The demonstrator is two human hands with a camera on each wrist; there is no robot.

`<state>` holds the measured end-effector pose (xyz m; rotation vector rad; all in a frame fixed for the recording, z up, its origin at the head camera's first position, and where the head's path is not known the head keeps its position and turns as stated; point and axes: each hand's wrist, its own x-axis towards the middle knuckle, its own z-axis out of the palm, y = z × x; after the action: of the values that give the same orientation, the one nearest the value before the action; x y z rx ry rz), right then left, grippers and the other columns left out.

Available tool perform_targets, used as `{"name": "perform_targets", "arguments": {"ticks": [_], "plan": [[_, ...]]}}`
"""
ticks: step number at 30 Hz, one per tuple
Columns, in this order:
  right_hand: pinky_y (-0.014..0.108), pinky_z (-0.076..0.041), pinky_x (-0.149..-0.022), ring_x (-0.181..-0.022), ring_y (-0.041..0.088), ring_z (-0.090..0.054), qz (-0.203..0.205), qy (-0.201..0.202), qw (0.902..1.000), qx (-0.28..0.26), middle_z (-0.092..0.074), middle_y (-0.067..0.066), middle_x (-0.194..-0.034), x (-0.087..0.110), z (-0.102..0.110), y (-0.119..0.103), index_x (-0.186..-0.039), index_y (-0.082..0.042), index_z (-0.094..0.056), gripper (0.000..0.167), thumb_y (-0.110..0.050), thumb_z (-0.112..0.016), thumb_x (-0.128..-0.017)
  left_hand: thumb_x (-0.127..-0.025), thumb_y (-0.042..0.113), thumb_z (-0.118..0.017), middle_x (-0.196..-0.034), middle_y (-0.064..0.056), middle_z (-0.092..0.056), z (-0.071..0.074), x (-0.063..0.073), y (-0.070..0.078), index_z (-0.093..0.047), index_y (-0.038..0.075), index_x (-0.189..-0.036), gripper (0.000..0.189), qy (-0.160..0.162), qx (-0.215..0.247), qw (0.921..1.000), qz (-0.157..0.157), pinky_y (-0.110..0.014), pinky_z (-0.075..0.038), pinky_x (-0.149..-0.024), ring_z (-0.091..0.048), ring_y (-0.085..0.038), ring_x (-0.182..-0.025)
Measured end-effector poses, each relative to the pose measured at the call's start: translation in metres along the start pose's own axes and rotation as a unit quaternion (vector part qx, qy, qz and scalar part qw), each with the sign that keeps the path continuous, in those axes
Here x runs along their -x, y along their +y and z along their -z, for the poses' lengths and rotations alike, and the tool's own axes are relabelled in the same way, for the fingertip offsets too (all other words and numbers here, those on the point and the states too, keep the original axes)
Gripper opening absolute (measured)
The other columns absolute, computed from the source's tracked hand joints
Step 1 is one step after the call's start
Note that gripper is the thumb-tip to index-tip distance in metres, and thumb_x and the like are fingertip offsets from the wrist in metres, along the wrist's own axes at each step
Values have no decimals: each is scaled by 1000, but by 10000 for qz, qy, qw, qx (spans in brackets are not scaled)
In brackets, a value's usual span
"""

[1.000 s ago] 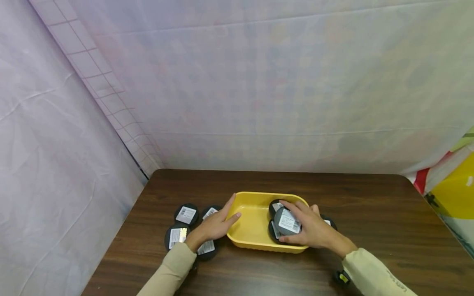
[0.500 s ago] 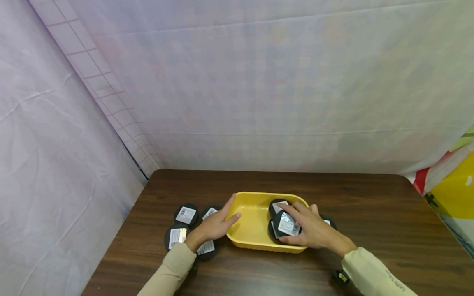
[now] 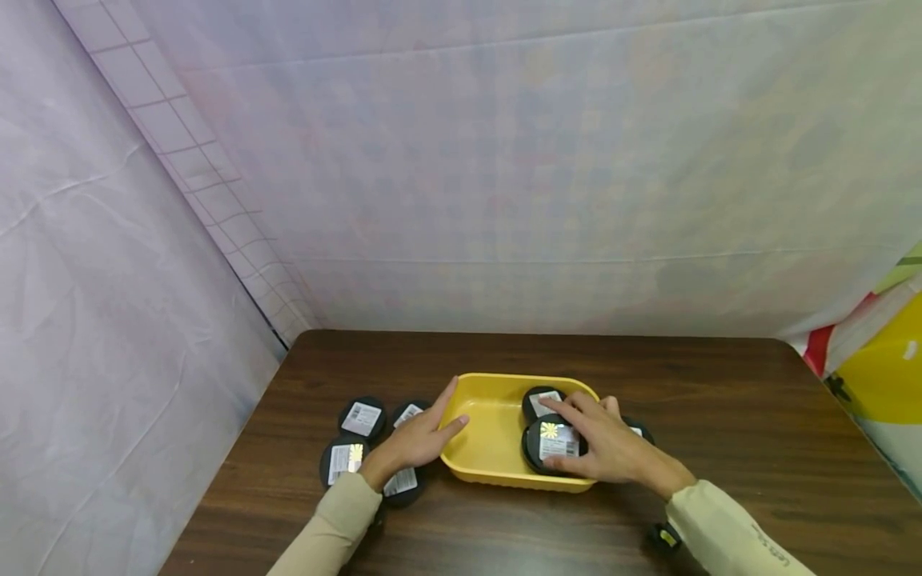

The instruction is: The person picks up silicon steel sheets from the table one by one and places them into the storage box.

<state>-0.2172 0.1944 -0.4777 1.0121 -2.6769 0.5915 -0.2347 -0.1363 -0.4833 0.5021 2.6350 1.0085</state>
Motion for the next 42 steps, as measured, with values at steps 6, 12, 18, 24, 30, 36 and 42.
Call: {"name": "perform_targets", "arguments": {"ticks": [6,12,18,24,30,36,42], "plan": [[31,-17,-76,-87,4,-39,89,195,9995,-222,-50,-7,-105,2,7,3,-145,-14,-50,76,-51,-75,-83,-102,58,-37,-157,-14,-36,-1,0,1,-3,30,-161,73,10,-41,10000,7,-55,-40,-104,-52,-32,-127],[32,-19,-76,-93,12,-45,-14,328,9980,-541,-52,1,-109,4,12,9,-146,-14,-48,75,-43,-78,-84,-103,55,-38,-159,-13,-32,1,0,1,-4,28,-161,72,-5,15,10000,-9,-55,-39,-106,-49,-33,-131],[34,-22,-78,-103,22,-50,-69,441,9968,-656,-55,4,-117,5,17,12,-145,-14,-48,72,-39,-78,-85,-102,58,-38,-159,-13,-32,1,0,0,-3,29,-161,74,-25,26,10000,5,-55,-39,-106,-49,-32,-131],[33,-22,-78,-100,19,-48,-275,411,9956,-792,-55,3,-119,10,24,13,-147,-16,-46,73,-39,-77,-86,-103,58,-37,-159,-12,-32,1,-1,0,-3,29,-161,73,-20,-39,10000,9,-55,-39,-106,-50,-32,-130],[37,-27,-82,-98,18,-50,-414,482,9930,-992,-54,1,-116,15,30,19,-150,-24,-43,77,-35,-80,-84,-103,56,-38,-159,-13,-33,1,-1,0,-3,30,-161,72,-12,-34,10000,2,-55,-39,-105,-50,-32,-130],[45,-33,-89,-105,23,-54,-579,495,9907,-1124,-53,4,-122,24,38,26,-151,-22,-41,85,-35,-84,-79,-103,56,-38,-158,-14,-34,0,-2,-1,-4,29,-161,73,8,-2,10000,-30,-55,-40,-104,-51,-32,-128],[47,-40,-85,-104,24,-52,-664,620,9905,-1031,-52,2,-122,34,44,30,-152,-20,-40,95,-35,-89,-72,-102,59,-37,-158,-14,-34,0,-3,-1,-4,29,-161,74,25,-22,10000,-49,-55,-40,-104,-51,-32,-129]]}}
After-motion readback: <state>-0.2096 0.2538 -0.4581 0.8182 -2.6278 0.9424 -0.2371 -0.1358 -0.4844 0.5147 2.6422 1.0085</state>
